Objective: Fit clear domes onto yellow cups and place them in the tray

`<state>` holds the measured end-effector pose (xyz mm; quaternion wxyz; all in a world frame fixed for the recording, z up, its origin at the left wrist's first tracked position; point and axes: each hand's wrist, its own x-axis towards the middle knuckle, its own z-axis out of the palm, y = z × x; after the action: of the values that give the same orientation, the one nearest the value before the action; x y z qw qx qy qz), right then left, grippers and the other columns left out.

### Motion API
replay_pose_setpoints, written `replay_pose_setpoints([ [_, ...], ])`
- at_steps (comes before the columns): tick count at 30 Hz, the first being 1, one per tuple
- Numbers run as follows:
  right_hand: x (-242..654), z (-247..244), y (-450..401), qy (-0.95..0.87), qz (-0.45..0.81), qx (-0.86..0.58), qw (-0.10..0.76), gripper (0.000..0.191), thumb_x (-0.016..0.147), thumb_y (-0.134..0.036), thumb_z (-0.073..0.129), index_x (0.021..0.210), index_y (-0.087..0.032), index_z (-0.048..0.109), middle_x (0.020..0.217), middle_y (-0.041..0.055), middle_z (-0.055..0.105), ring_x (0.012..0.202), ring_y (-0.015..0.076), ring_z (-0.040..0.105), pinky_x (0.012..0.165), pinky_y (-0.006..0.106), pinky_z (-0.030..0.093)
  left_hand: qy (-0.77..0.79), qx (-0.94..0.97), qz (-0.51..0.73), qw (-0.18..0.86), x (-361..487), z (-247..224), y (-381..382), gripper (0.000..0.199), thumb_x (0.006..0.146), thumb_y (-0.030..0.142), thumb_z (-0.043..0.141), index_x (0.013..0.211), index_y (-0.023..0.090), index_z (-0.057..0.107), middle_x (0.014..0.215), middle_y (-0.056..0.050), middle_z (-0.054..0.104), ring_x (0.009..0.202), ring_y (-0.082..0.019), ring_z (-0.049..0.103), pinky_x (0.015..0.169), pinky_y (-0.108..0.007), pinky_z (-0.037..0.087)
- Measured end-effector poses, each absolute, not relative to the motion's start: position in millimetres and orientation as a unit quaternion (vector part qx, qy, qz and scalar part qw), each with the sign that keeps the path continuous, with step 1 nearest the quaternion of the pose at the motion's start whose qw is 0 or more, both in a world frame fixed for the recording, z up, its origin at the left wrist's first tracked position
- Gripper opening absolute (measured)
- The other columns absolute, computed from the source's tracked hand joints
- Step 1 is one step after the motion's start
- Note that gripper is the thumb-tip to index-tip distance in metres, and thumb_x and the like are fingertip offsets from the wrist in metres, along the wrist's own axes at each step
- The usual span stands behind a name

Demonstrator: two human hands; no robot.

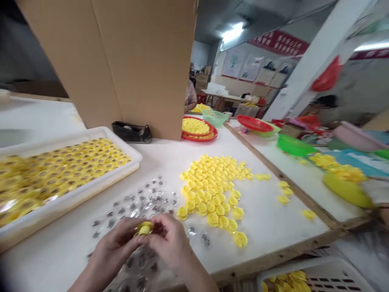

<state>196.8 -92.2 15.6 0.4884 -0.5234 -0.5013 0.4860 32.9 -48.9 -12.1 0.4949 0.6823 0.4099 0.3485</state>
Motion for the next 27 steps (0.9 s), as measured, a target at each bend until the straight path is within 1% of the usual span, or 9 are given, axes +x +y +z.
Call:
replay_pose_setpoints([
  [3,194,6,-89,-0.476,0.506,-0.512,0.504,0.022,0.069,-0.029,0.074,0.084,-0.019,0.062,0.078,0.0001,0.065,0.072,0.0143,0.061,0.066,0.025,0.049,0.425,0.651,0.359,0.516,32,-10,-51,0.03,0.077,0.035,0.065,0.104,0.023,0.065,0.101,-0.005,0.069,0.092,-0.022,0.065,0.082,-0.032,0.052],
  [6,196,-1,-88,-0.483,0.498,-0.519,0.499,0.022,0.071,-0.029,0.073,0.087,-0.019,0.063,0.081,0.0013,0.067,0.073,0.0147,0.062,0.067,0.026,0.051,0.397,0.605,0.362,0.588,32,-7,-52,0.03,0.077,0.033,0.066,0.104,0.02,0.064,0.1,-0.006,0.069,0.091,-0.021,0.065,0.081,-0.031,0.053],
  [8,199,-2,-89,-0.498,0.484,-0.525,0.492,0.022,0.073,-0.029,0.071,0.091,-0.019,0.063,0.083,0.0021,0.068,0.073,0.015,0.063,0.068,0.026,0.053,0.378,0.596,0.359,0.61,33,-5,-52,0.029,0.078,0.032,0.066,0.105,0.02,0.063,0.101,-0.005,0.069,0.091,-0.02,0.065,0.081,-0.03,0.053],
  [13,202,1,-94,-0.564,0.425,-0.537,0.462,0.014,0.082,-0.025,0.06,0.094,-0.019,0.061,0.084,0.0039,0.067,0.074,0.0153,0.064,0.067,0.027,0.054,0.423,0.657,0.319,0.535,33,2,-53,0.022,0.079,0.026,0.062,0.1,0.021,0.064,0.094,-0.004,0.069,0.084,-0.019,0.064,0.074,-0.029,0.051],
  [18,202,1,-95,-0.592,0.408,-0.541,0.435,0.01,0.084,-0.024,0.055,0.091,-0.018,0.06,0.08,0.003,0.065,0.069,0.0139,0.061,0.062,0.024,0.052,0.455,0.712,0.277,0.458,33,10,-53,0.011,0.08,0.022,0.058,0.088,0.019,0.064,0.079,-0.002,0.066,0.072,-0.016,0.06,0.064,-0.027,0.044],
  [21,201,-1,-95,-0.565,0.431,-0.556,0.431,0.014,0.084,-0.03,0.057,0.091,-0.018,0.061,0.078,0.0031,0.066,0.067,0.0147,0.063,0.061,0.024,0.053,0.467,0.71,0.263,0.457,38,11,-57,0.01,0.077,0.019,0.059,0.084,0.019,0.065,0.076,-0.002,0.065,0.07,-0.017,0.058,0.063,-0.027,0.042],
  [23,202,-4,-96,-0.533,0.443,-0.569,0.442,0.019,0.082,-0.035,0.06,0.091,-0.018,0.063,0.077,0.0037,0.068,0.067,0.0161,0.065,0.061,0.023,0.055,0.468,0.686,0.266,0.49,42,8,-59,0.012,0.075,0.018,0.059,0.085,0.019,0.065,0.078,-0.002,0.066,0.071,-0.017,0.058,0.063,-0.027,0.042],
  [25,206,-9,-96,-0.511,0.447,-0.57,0.463,0.026,0.078,-0.038,0.064,0.096,-0.019,0.064,0.084,0.0061,0.07,0.073,0.0185,0.068,0.065,0.024,0.056,0.47,0.645,0.286,0.531,41,8,-56,0.02,0.073,0.019,0.062,0.092,0.019,0.065,0.08,-0.003,0.066,0.072,-0.017,0.059,0.062,-0.026,0.043],
  [27,213,-15,-95,-0.501,0.446,-0.566,0.48,0.037,0.074,-0.04,0.067,0.106,-0.02,0.064,0.095,0.0088,0.071,0.079,0.0208,0.069,0.068,0.024,0.057,0.478,0.612,0.326,0.54,30,13,-45,0.029,0.072,0.024,0.065,0.1,0.018,0.061,0.079,-0.003,0.064,0.068,-0.016,0.058,0.059,-0.024,0.044],
])
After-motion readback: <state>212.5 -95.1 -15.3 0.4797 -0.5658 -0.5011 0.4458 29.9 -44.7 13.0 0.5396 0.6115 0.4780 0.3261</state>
